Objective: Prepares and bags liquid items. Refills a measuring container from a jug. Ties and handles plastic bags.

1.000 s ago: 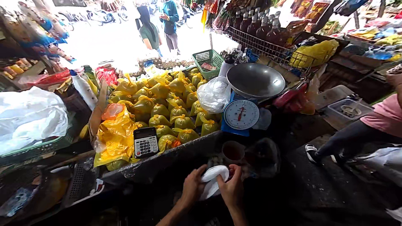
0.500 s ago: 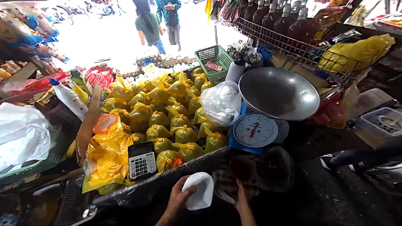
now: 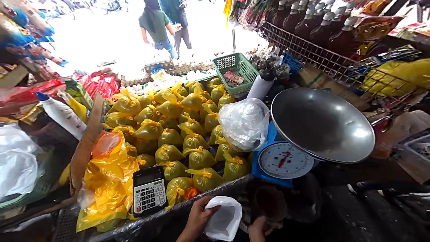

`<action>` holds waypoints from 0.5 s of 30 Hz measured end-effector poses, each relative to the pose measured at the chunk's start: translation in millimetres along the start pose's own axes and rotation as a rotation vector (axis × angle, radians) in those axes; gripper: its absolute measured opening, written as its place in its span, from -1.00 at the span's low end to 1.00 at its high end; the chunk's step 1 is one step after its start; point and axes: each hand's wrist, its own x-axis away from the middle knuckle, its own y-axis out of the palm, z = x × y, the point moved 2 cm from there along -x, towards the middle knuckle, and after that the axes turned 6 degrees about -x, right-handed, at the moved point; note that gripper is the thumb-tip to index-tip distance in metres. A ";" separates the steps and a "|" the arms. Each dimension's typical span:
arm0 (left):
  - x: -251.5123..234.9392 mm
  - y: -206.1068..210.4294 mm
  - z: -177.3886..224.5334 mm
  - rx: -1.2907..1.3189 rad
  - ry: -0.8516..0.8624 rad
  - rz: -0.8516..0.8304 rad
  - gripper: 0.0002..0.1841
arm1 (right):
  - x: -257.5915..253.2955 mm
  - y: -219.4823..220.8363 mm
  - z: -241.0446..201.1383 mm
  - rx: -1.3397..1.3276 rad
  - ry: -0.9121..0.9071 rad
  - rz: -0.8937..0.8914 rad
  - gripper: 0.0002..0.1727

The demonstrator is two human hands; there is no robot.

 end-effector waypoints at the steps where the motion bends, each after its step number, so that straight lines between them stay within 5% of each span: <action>1: -0.6 -0.9 3.5 0.001 -0.011 -0.010 -0.76 | 5.4 -4.1 -11.3 0.003 0.019 0.048 -0.30; 5: 11.2 -4.0 13.0 0.004 -0.015 -0.082 -0.48 | 1.7 -42.9 -41.0 0.115 -0.068 0.094 -0.38; 10: 29.8 11.6 15.4 -0.080 -0.027 0.094 -0.79 | -3.9 -104.5 -83.2 0.306 -0.178 0.022 -0.64; 15: 27.2 30.5 26.0 -0.062 -0.073 0.206 -0.76 | 25.2 -151.0 -155.8 0.331 -0.303 -0.017 -0.74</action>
